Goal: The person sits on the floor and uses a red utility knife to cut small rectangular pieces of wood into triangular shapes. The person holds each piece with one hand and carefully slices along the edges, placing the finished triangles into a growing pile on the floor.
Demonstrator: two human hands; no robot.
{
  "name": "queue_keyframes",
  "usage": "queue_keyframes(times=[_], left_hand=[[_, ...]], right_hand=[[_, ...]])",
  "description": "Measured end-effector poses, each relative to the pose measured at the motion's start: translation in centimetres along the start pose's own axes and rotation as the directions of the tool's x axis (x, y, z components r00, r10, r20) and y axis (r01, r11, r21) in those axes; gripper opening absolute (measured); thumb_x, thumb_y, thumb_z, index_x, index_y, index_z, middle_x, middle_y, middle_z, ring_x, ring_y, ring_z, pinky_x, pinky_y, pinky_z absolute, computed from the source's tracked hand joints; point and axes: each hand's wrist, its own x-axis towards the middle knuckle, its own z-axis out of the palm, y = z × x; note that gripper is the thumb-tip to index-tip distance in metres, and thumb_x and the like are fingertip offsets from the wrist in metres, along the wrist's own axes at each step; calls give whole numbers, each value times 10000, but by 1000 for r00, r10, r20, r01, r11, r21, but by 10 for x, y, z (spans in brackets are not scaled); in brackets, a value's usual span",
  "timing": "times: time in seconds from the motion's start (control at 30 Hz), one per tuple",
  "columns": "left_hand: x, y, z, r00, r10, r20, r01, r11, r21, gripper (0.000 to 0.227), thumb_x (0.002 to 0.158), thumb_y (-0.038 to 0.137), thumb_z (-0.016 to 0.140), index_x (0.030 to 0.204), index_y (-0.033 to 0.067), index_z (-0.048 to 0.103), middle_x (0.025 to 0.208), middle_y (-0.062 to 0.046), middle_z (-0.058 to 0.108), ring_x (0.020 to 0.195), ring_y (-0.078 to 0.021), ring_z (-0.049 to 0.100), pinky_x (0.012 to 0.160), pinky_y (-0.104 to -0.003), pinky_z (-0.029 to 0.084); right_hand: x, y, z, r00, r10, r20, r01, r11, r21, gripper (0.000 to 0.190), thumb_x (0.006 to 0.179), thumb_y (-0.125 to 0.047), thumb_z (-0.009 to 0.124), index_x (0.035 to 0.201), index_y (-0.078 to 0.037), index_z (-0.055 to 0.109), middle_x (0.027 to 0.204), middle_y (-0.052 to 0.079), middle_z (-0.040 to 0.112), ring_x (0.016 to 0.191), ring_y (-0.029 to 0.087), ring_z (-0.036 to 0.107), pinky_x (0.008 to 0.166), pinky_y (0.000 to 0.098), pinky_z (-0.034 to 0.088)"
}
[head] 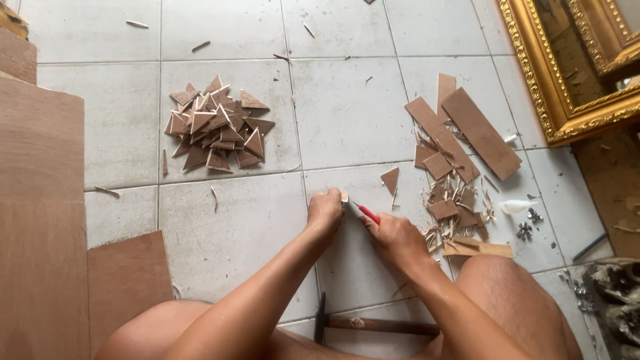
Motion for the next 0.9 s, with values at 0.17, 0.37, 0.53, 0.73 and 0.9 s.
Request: queue_keyframes(times=[0.17, 0.37, 0.53, 0.73, 0.9], left_hand=[[33, -20, 16, 987, -144, -68, 118, 947, -298, 488, 972, 293, 522, 1064, -64, 841, 959, -229, 842, 1030, -360, 830, 951, -506, 611], [47, -32, 27, 984, -155, -84, 119, 935, -334, 492, 951, 325, 532, 1050, -35, 852, 895, -190, 827, 959, -311, 826, 900, -476, 618], [48, -32, 27, 984, -163, -73, 129, 931, -341, 530, 955, 356, 520, 1066, -43, 850, 911, -199, 825, 993, -349, 825, 915, -493, 607], [44, -24, 21, 983, -169, -70, 137, 935, -326, 529, 953, 336, 514, 1076, -57, 845, 920, -203, 833, 1004, -368, 831, 920, -476, 611], [31, -16, 14, 986, -151, -69, 124, 944, -306, 557, 942, 326, 509, 1137, -84, 832, 1076, -264, 843, 1149, -414, 805, 1038, -513, 581]], right_hand=[[-34, -16, -21, 999, 13, -47, -9, 996, 86, 749, 1134, -737, 415, 1040, -112, 817, 858, 209, 812, 888, 433, 837, 780, 517, 642], [-42, -22, -28, 999, -27, -29, 29, 996, 82, 773, 1136, -725, 424, 1068, -72, 831, 880, 239, 813, 905, 449, 832, 800, 526, 645], [-43, -18, -30, 998, -61, -25, 63, 994, 92, 800, 1138, -725, 417, 1026, -50, 830, 831, 242, 790, 852, 446, 819, 771, 512, 631], [-21, -5, -13, 998, -65, -18, 65, 997, 37, 761, 1157, -695, 411, 1049, -68, 830, 838, 216, 801, 855, 407, 828, 771, 480, 645], [2, 9, 5, 996, -74, -40, 77, 995, 61, 796, 1144, -739, 406, 959, -81, 815, 768, 199, 774, 803, 407, 819, 726, 489, 625]])
